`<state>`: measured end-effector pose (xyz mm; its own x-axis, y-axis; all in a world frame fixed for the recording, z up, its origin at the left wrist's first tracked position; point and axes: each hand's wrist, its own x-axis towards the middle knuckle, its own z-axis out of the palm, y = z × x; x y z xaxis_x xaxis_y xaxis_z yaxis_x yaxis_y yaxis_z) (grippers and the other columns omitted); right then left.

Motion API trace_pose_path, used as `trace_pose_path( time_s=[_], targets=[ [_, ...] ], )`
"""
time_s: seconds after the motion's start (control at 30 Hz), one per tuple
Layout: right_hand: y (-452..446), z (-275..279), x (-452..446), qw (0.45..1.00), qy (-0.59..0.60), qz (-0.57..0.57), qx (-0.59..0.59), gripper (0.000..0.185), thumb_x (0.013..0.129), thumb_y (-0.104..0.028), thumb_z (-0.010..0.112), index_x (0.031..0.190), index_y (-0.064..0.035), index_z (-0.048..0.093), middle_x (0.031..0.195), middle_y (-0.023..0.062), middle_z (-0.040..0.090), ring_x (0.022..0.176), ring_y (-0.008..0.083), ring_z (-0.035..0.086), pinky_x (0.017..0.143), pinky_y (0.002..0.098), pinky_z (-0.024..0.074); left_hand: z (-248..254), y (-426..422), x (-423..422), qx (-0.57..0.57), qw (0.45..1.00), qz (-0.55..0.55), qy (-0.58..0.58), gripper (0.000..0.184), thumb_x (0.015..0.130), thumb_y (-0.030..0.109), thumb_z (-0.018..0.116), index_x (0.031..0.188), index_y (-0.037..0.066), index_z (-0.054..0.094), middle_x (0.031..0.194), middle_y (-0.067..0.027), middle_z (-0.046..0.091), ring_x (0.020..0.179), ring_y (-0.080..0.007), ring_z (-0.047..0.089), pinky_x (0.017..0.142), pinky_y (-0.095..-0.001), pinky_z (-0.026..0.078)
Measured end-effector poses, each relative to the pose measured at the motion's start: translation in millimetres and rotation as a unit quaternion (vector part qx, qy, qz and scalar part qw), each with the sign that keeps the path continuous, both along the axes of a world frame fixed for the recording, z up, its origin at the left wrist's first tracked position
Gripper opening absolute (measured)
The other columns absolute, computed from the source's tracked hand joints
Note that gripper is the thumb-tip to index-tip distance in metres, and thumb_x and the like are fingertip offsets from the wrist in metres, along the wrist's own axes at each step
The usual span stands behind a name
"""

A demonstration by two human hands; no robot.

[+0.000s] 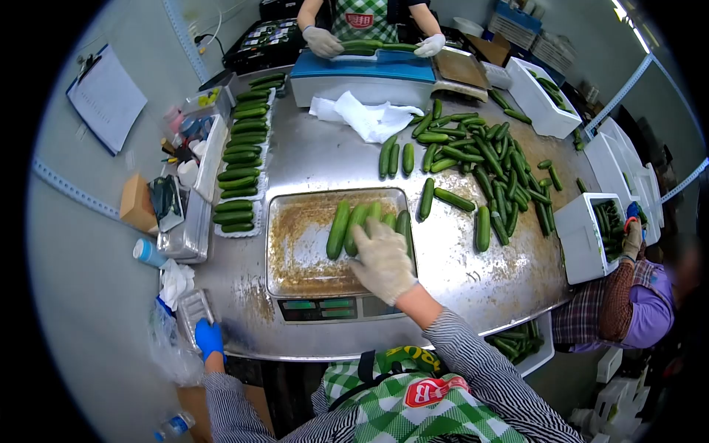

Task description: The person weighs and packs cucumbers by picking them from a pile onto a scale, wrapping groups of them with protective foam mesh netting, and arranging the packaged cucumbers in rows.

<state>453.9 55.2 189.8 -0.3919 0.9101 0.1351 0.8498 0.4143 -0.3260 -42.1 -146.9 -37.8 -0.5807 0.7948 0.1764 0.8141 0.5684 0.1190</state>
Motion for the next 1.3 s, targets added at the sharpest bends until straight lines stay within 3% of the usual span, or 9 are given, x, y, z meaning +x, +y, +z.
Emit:
trace_pose_path(
  time_s=[0.13, 0.23, 0.33, 0.47, 0.77, 0.9, 0.97, 1.03, 1.3],
  targets=[
    [22.1, 3.2, -36.5, 0.971, -0.219, 0.075, -0.057, 0.084, 0.086, -0.053, 0.066, 0.15, -0.0073, 0.036, 0.146, 0.0276, 0.043, 0.138, 0.0404, 0.041, 0.11, 0.0529, 0.0376, 2.2, -6.1, -14.6, -0.023, 0.999, 0.023, -0.038, 0.02, 0.075, 0.017, 0.069, 0.075, -0.003, 0.065, 0.076, -0.0247, 0.065, 0.07, -0.0423, 0.064, 0.065, -0.0498, 0.049],
    [30.4, -32.8, -52.2, 0.947, -0.303, 0.097, 0.053, 0.061, 0.093, -0.036, 0.059, 0.145, -0.0079, 0.045, 0.149, 0.0279, 0.041, 0.133, 0.0463, 0.045, 0.108, 0.0521, 0.0398, -5.1, -3.9, -26.0, 0.0, 0.998, 0.031, -0.052, 0.018, 0.072, 0.014, 0.068, 0.071, -0.004, 0.066, 0.069, -0.0243, 0.064, 0.063, -0.0417, 0.062, 0.06, -0.049, 0.047],
    [35.3, -14.1, -53.1, 0.942, -0.284, 0.18, 0.027, 0.048, 0.093, -0.024, 0.056, 0.137, -0.0068, 0.053, 0.145, 0.026, 0.046, 0.127, 0.0454, 0.051, 0.099, 0.0479, 0.0463, -4.3, -3.5, -33.5, -0.01, 0.999, 0.01, -0.047, 0.018, 0.068, 0.013, 0.07, 0.07, -0.004, 0.067, 0.068, -0.024, 0.065, 0.06, -0.0398, 0.062, 0.059, -0.048, 0.048],
    [32.0, -32.2, -61.0, 0.986, -0.105, 0.096, 0.086, 0.031, 0.087, -0.016, 0.058, 0.116, -0.0098, 0.066, 0.128, 0.0152, 0.059, 0.107, 0.032, 0.06, 0.081, 0.0417, 0.0461, 3.5, 1.4, -52.2, -0.098, 0.993, 0.003, -0.073, 0.019, 0.064, 0.012, 0.075, 0.069, -0.005, 0.067, 0.064, -0.0198, 0.066, 0.057, -0.0351, 0.065, 0.055, -0.0454, 0.05],
    [0.2, -51.3, -58.6, 0.99, -0.053, 0.128, 0.024, 0.043, 0.083, -0.02, 0.064, 0.124, -0.0055, 0.06, 0.13, 0.0163, 0.057, 0.112, 0.0285, 0.059, 0.085, 0.0376, 0.0494, 40.1, 27.9, -37.0, -0.087, 0.916, 0.136, -0.368, 0.016, 0.066, 0.008, 0.071, 0.065, -0.006, 0.064, 0.061, -0.0161, 0.064, 0.045, -0.0269, 0.061, 0.043, -0.0396, 0.049],
    [24.5, 7.7, -24.8, 0.996, -0.092, -0.009, -0.003, 0.047, 0.086, -0.024, 0.061, 0.129, -0.0039, 0.054, 0.124, 0.0172, 0.057, 0.113, 0.0264, 0.056, 0.076, 0.0409, 0.0481, 25.0, 25.4, -53.7, -0.166, 0.942, 0.119, -0.268, 0.021, 0.064, 0.013, 0.073, 0.069, -0.006, 0.065, 0.065, -0.0211, 0.066, 0.054, -0.0342, 0.066, 0.051, -0.0436, 0.052],
    [38.3, -10.9, 7.9, 0.99, -0.135, -0.035, -0.024, 0.06, 0.086, -0.029, 0.063, 0.139, -0.0058, 0.047, 0.136, 0.0213, 0.051, 0.119, 0.0327, 0.054, 0.09, 0.0434, 0.0444, -26.5, 13.7, -93.5, -0.192, 0.965, 0.086, -0.159, 0.025, 0.062, 0.017, 0.074, 0.071, -0.005, 0.065, 0.066, -0.0234, 0.066, 0.061, -0.0381, 0.068, 0.057, -0.0459, 0.053],
    [41.1, -19.3, 24.1, 0.981, -0.192, 0.016, -0.005, 0.06, 0.087, -0.03, 0.062, 0.14, -0.0058, 0.048, 0.138, 0.0232, 0.051, 0.122, 0.0366, 0.053, 0.097, 0.045, 0.0397, -11.8, 19.6, -75.5, -0.203, 0.968, 0.073, -0.126, 0.03, 0.06, 0.021, 0.076, 0.074, -0.004, 0.067, 0.074, -0.0254, 0.068, 0.073, -0.0404, 0.069, 0.066, -0.0478, 0.054],
    [46.3, -12.7, 25.3, 0.985, -0.164, 0.052, 0.03, 0.039, 0.086, -0.024, 0.061, 0.119, -0.0031, 0.061, 0.118, 0.0269, 0.064, 0.107, 0.0354, 0.063, 0.091, 0.0442, 0.044, -0.8, 25.9, -62.7, -0.174, 0.985, -0.008, -0.011, 0.029, 0.062, 0.02, 0.077, 0.075, -0.003, 0.067, 0.075, -0.0225, 0.068, 0.071, -0.0374, 0.068, 0.065, -0.0471, 0.053]
  ],
)
